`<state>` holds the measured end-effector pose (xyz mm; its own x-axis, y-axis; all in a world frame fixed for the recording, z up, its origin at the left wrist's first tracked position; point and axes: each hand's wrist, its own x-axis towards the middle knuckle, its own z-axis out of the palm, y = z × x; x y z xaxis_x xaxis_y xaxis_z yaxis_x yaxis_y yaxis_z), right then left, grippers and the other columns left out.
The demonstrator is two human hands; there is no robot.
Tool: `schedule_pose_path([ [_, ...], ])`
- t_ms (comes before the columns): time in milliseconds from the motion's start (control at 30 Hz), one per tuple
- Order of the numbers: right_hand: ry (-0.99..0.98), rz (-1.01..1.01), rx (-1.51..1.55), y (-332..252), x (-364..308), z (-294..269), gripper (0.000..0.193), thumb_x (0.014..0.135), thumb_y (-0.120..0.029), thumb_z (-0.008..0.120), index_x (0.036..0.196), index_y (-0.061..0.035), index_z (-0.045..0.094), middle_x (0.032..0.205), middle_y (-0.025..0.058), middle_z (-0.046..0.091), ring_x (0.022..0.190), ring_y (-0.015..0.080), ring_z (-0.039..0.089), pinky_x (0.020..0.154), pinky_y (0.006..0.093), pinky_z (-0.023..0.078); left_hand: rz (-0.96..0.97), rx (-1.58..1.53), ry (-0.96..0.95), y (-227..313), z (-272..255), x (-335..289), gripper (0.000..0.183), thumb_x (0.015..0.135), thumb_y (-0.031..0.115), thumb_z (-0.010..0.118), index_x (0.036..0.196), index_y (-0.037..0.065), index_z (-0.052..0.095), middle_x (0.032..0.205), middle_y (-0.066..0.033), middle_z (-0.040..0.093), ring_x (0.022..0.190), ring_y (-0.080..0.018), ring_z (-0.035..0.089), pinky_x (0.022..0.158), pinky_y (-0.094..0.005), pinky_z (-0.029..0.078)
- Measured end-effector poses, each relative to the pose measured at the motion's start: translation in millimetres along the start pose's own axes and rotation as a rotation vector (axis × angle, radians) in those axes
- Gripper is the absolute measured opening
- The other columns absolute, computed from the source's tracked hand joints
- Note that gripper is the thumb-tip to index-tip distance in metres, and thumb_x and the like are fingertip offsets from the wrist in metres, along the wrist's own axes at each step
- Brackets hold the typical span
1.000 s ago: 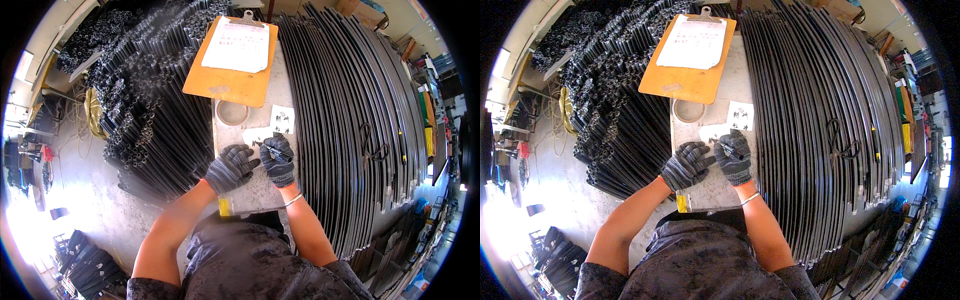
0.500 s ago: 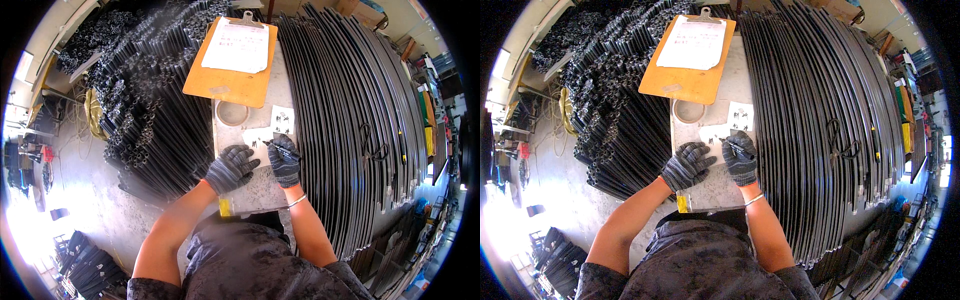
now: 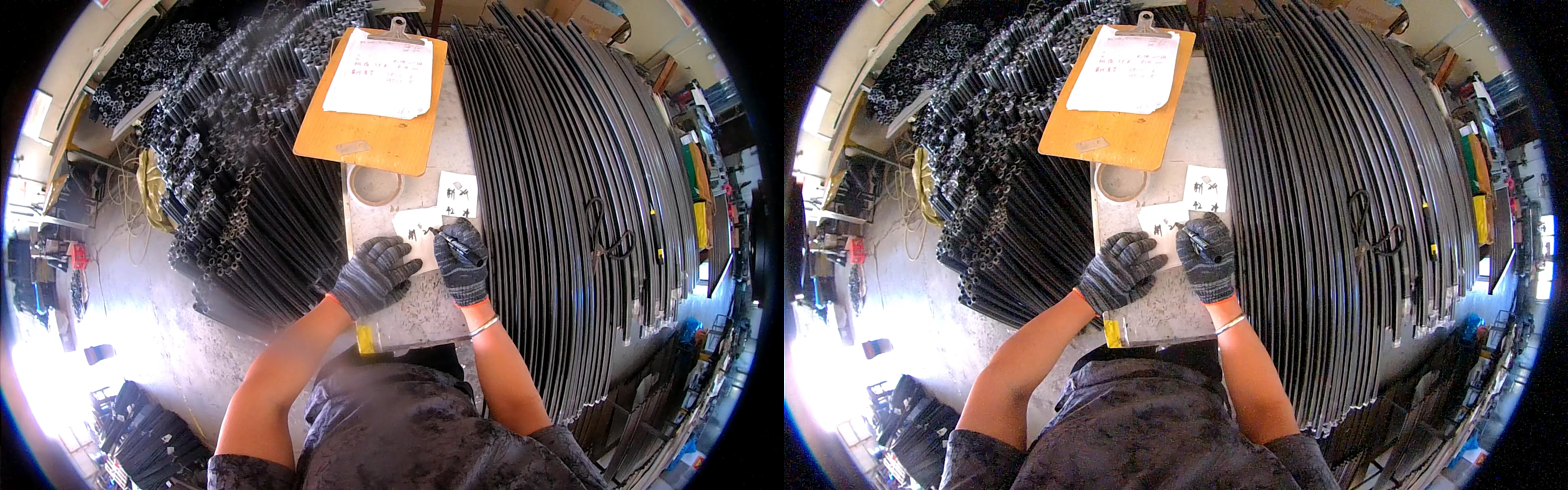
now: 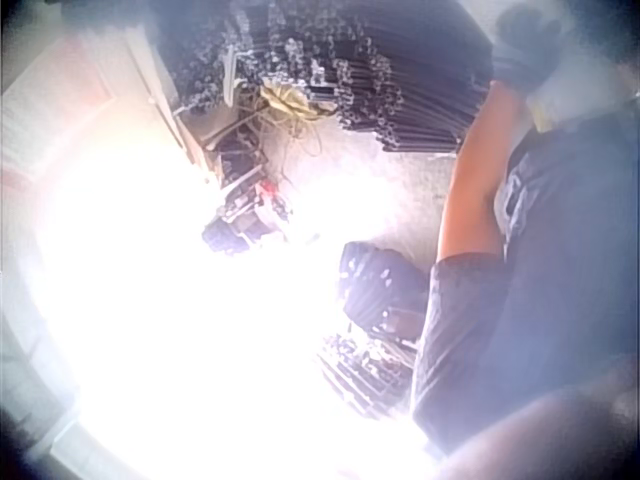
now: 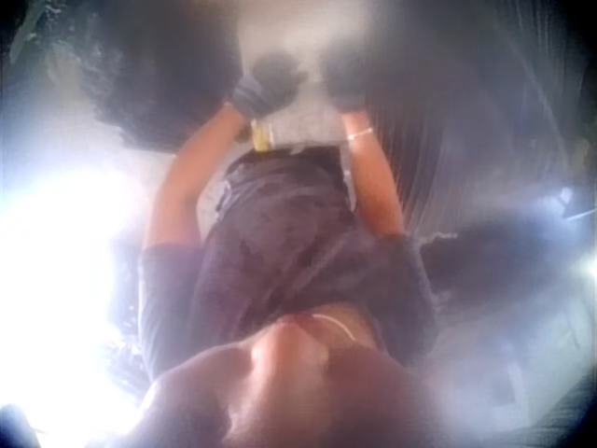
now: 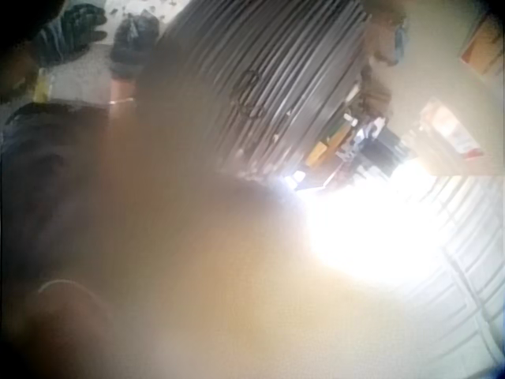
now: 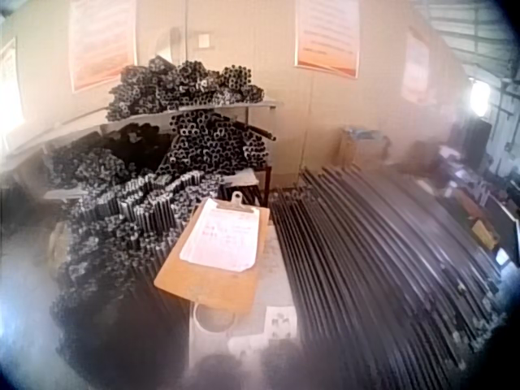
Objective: The person uses scissors to cut a plastic tie from a bundle of metal rods, writes codes on square labels with a marker, and then attaches the labels to the ends of the rods with tape.
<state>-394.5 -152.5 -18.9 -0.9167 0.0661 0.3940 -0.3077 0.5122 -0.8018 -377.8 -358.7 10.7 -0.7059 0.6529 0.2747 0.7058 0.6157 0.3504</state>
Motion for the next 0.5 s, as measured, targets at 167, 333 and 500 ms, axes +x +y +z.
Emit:
schedule_pose_path([
  [167, -0.002, -0.044, 0.043, -3.0, 2.5, -1.6, 0.014, 0.075, -0.004, 0.071, 0.087, -0.0045, 0.064, 0.087, 0.0085, 0.064, 0.083, 0.0228, 0.062, 0.086, 0.0341, 0.049, 0.001, -0.003, 0.015, 1.0, -1.1, 0.9, 0.039, 0.075, 0.026, 0.064, 0.113, 0.014, 0.063, 0.116, -0.0116, 0.057, 0.112, -0.0302, 0.052, 0.099, -0.0442, 0.04],
  [333, 0.007, -0.064, 0.017, 4.9, 0.6, -1.2, 0.015, 0.074, -0.002, 0.07, 0.087, -0.0042, 0.064, 0.085, 0.0082, 0.064, 0.082, 0.0224, 0.062, 0.087, 0.0344, 0.049, -0.004, 0.011, -0.015, 1.6, -2.6, 1.2, 0.04, 0.075, 0.026, 0.065, 0.114, 0.014, 0.063, 0.116, -0.0118, 0.057, 0.112, -0.0306, 0.052, 0.099, -0.0442, 0.04],
  [500, 0.035, -0.004, 0.088, -1.4, 0.7, 1.9, 0.012, 0.075, -0.002, 0.069, 0.084, -0.004, 0.062, 0.082, 0.009, 0.062, 0.079, 0.0234, 0.061, 0.087, 0.0355, 0.048, -0.015, 0.002, -0.015, 0.3, 0.6, -1.3, 0.042, 0.075, 0.026, 0.065, 0.114, 0.014, 0.062, 0.118, -0.0109, 0.057, 0.115, -0.0298, 0.05, 0.101, -0.0436, 0.038],
])
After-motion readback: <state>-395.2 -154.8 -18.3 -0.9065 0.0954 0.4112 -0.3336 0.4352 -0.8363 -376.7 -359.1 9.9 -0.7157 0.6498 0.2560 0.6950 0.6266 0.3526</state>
